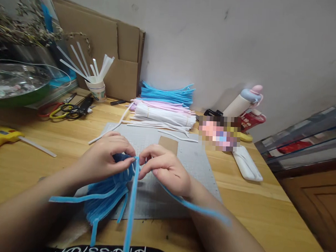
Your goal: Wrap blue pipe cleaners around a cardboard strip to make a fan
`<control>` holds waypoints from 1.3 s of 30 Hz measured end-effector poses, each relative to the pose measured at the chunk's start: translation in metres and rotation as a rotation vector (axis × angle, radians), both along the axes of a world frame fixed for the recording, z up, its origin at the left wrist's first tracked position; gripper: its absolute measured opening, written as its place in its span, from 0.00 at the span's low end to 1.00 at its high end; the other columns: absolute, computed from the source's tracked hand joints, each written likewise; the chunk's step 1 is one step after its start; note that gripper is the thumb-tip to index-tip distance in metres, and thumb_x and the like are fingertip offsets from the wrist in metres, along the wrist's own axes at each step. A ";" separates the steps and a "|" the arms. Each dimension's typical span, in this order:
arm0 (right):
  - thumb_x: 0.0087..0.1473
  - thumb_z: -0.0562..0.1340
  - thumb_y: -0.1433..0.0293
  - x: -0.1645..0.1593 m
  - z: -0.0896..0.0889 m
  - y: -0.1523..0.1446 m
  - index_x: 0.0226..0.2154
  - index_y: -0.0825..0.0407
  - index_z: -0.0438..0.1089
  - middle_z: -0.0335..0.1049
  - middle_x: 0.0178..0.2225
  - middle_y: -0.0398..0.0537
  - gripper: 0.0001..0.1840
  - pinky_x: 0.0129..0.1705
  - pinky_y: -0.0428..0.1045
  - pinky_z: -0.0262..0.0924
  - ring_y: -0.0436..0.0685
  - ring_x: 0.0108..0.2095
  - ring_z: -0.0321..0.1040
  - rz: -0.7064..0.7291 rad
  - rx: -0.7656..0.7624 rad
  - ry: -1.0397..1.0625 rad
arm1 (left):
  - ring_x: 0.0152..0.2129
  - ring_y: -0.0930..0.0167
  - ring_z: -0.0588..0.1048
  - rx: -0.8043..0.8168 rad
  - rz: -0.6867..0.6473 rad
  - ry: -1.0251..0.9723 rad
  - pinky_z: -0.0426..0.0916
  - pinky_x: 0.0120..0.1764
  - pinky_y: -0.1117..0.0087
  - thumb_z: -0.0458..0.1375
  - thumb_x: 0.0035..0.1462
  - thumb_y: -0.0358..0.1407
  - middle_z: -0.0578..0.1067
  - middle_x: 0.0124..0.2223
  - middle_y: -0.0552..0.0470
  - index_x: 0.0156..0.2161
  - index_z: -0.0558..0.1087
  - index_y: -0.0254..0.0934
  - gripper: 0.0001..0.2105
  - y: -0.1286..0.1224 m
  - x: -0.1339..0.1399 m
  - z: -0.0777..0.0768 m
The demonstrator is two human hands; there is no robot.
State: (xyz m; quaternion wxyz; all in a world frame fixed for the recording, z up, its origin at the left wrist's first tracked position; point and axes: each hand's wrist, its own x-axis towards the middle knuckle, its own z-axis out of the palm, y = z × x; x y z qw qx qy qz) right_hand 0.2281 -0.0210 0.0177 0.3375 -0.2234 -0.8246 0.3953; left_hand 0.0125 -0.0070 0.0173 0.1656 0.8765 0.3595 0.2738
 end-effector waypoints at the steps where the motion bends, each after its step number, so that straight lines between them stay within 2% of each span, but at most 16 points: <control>1: 0.57 0.52 0.67 -0.001 0.001 0.000 0.33 0.50 0.77 0.67 0.35 0.51 0.17 0.40 0.54 0.60 0.57 0.37 0.64 -0.008 0.066 -0.025 | 0.30 0.71 0.74 0.003 0.002 0.001 0.58 0.43 0.64 0.58 0.51 0.30 0.78 0.29 0.57 0.29 0.73 0.38 0.03 0.000 0.000 0.000; 4: 0.54 0.53 0.74 -0.005 -0.002 -0.002 0.41 0.48 0.75 0.66 0.35 0.50 0.18 0.39 0.53 0.59 0.55 0.36 0.63 -0.019 0.192 -0.066 | 0.29 0.71 0.73 0.009 0.005 -0.006 0.59 0.43 0.64 0.58 0.51 0.30 0.77 0.28 0.57 0.29 0.73 0.38 0.03 0.000 0.000 -0.001; 6: 0.54 0.53 0.74 -0.007 -0.006 -0.002 0.46 0.47 0.73 0.65 0.34 0.49 0.20 0.39 0.52 0.59 0.54 0.35 0.63 -0.061 0.121 -0.019 | 0.29 0.71 0.73 0.012 0.005 -0.007 0.59 0.43 0.64 0.58 0.52 0.30 0.77 0.28 0.56 0.29 0.73 0.38 0.03 0.000 0.000 -0.001; 9: 0.55 0.54 0.72 -0.006 -0.016 0.003 0.46 0.48 0.74 0.64 0.31 0.47 0.19 0.37 0.51 0.59 0.54 0.34 0.62 -0.162 -0.203 0.122 | 0.29 0.71 0.73 0.008 -0.016 -0.017 0.59 0.43 0.64 0.57 0.52 0.29 0.77 0.28 0.56 0.29 0.73 0.38 0.03 0.000 0.000 0.000; 11: 0.54 0.55 0.70 -0.004 -0.024 0.009 0.43 0.48 0.76 0.62 0.31 0.47 0.17 0.31 0.49 0.59 0.52 0.31 0.62 -0.147 -0.486 0.217 | 0.29 0.72 0.73 -0.014 -0.050 -0.037 0.59 0.44 0.64 0.57 0.52 0.29 0.77 0.28 0.57 0.30 0.72 0.38 0.03 -0.001 0.000 0.001; 13: 0.52 0.59 0.69 -0.003 -0.032 0.015 0.40 0.46 0.77 0.61 0.34 0.46 0.14 0.27 0.47 0.56 0.50 0.27 0.60 -0.104 -0.641 0.278 | 0.29 0.73 0.73 -0.042 -0.084 -0.062 0.60 0.44 0.65 0.58 0.52 0.29 0.77 0.29 0.58 0.30 0.72 0.38 0.03 -0.001 0.000 0.003; 15: 0.49 0.64 0.68 -0.005 -0.040 0.018 0.39 0.43 0.77 0.60 0.37 0.45 0.12 0.29 0.47 0.57 0.49 0.29 0.60 -0.146 -0.554 0.263 | 0.29 0.73 0.73 -0.056 -0.081 -0.086 0.61 0.43 0.65 0.58 0.52 0.29 0.77 0.29 0.57 0.30 0.72 0.38 0.02 -0.001 0.000 0.003; 19: 0.49 0.66 0.66 -0.016 -0.048 0.010 0.35 0.45 0.77 0.62 0.39 0.47 0.07 0.44 0.53 0.57 0.56 0.42 0.60 -0.449 -0.060 0.134 | 0.29 0.72 0.73 -0.050 -0.007 -0.101 0.61 0.43 0.63 0.57 0.53 0.31 0.78 0.29 0.56 0.29 0.73 0.39 0.03 0.000 0.000 0.002; 21: 0.53 0.63 0.67 -0.022 -0.047 0.001 0.32 0.47 0.76 0.64 0.37 0.48 0.05 0.44 0.54 0.56 0.56 0.41 0.61 -0.513 0.106 0.061 | 0.28 0.71 0.73 -0.045 0.020 -0.103 0.62 0.43 0.63 0.57 0.53 0.32 0.77 0.29 0.56 0.30 0.73 0.39 0.03 0.000 0.000 0.000; 25: 0.59 0.55 0.71 -0.029 -0.040 -0.016 0.29 0.50 0.68 0.64 0.27 0.45 0.09 0.35 0.51 0.53 0.53 0.30 0.59 -0.490 0.271 -0.157 | 0.28 0.71 0.73 0.002 0.105 -0.116 0.61 0.42 0.63 0.58 0.52 0.32 0.77 0.28 0.55 0.29 0.73 0.38 0.03 0.000 0.003 -0.006; 27: 0.60 0.54 0.71 -0.031 -0.036 -0.021 0.26 0.51 0.63 0.60 0.24 0.43 0.11 0.32 0.50 0.50 0.52 0.27 0.56 -0.482 0.259 -0.242 | 0.27 0.71 0.73 0.033 0.145 -0.117 0.61 0.41 0.63 0.58 0.52 0.32 0.77 0.28 0.55 0.29 0.73 0.38 0.03 -0.001 0.005 -0.008; 30: 0.61 0.52 0.69 -0.034 -0.032 -0.023 0.24 0.51 0.57 0.57 0.23 0.41 0.13 0.30 0.48 0.48 0.50 0.26 0.53 -0.439 0.059 -0.204 | 0.26 0.71 0.72 0.081 0.169 -0.111 0.61 0.40 0.63 0.58 0.51 0.32 0.76 0.27 0.55 0.28 0.72 0.37 0.03 -0.003 0.007 -0.010; 33: 0.62 0.52 0.65 -0.036 -0.030 -0.020 0.24 0.51 0.57 0.55 0.23 0.40 0.15 0.29 0.46 0.49 0.49 0.26 0.53 -0.375 -0.221 -0.014 | 0.27 0.71 0.71 0.116 0.175 -0.107 0.61 0.40 0.63 0.58 0.51 0.31 0.76 0.27 0.55 0.28 0.72 0.38 0.03 -0.004 0.007 -0.010; 35: 0.60 0.53 0.62 -0.038 -0.029 -0.018 0.23 0.52 0.59 0.55 0.23 0.41 0.17 0.29 0.46 0.51 0.48 0.26 0.54 -0.323 -0.460 0.147 | 0.28 0.70 0.72 0.128 0.181 -0.107 0.61 0.40 0.64 0.58 0.52 0.31 0.76 0.27 0.54 0.29 0.72 0.38 0.02 -0.004 0.007 -0.009; 37: 0.58 0.56 0.60 -0.039 -0.026 -0.016 0.24 0.53 0.62 0.58 0.23 0.40 0.16 0.24 0.45 0.51 0.47 0.22 0.56 -0.292 -0.718 0.285 | 0.28 0.70 0.72 0.130 0.189 -0.109 0.61 0.40 0.64 0.58 0.52 0.32 0.76 0.27 0.55 0.29 0.72 0.38 0.03 -0.005 0.007 -0.010; 39: 0.55 0.59 0.60 -0.041 -0.023 -0.016 0.27 0.52 0.62 0.60 0.22 0.39 0.14 0.17 0.43 0.46 0.44 0.17 0.54 -0.301 -0.879 0.372 | 0.28 0.71 0.72 0.135 0.190 -0.109 0.61 0.40 0.64 0.58 0.53 0.32 0.76 0.27 0.55 0.29 0.72 0.38 0.03 -0.005 0.007 -0.010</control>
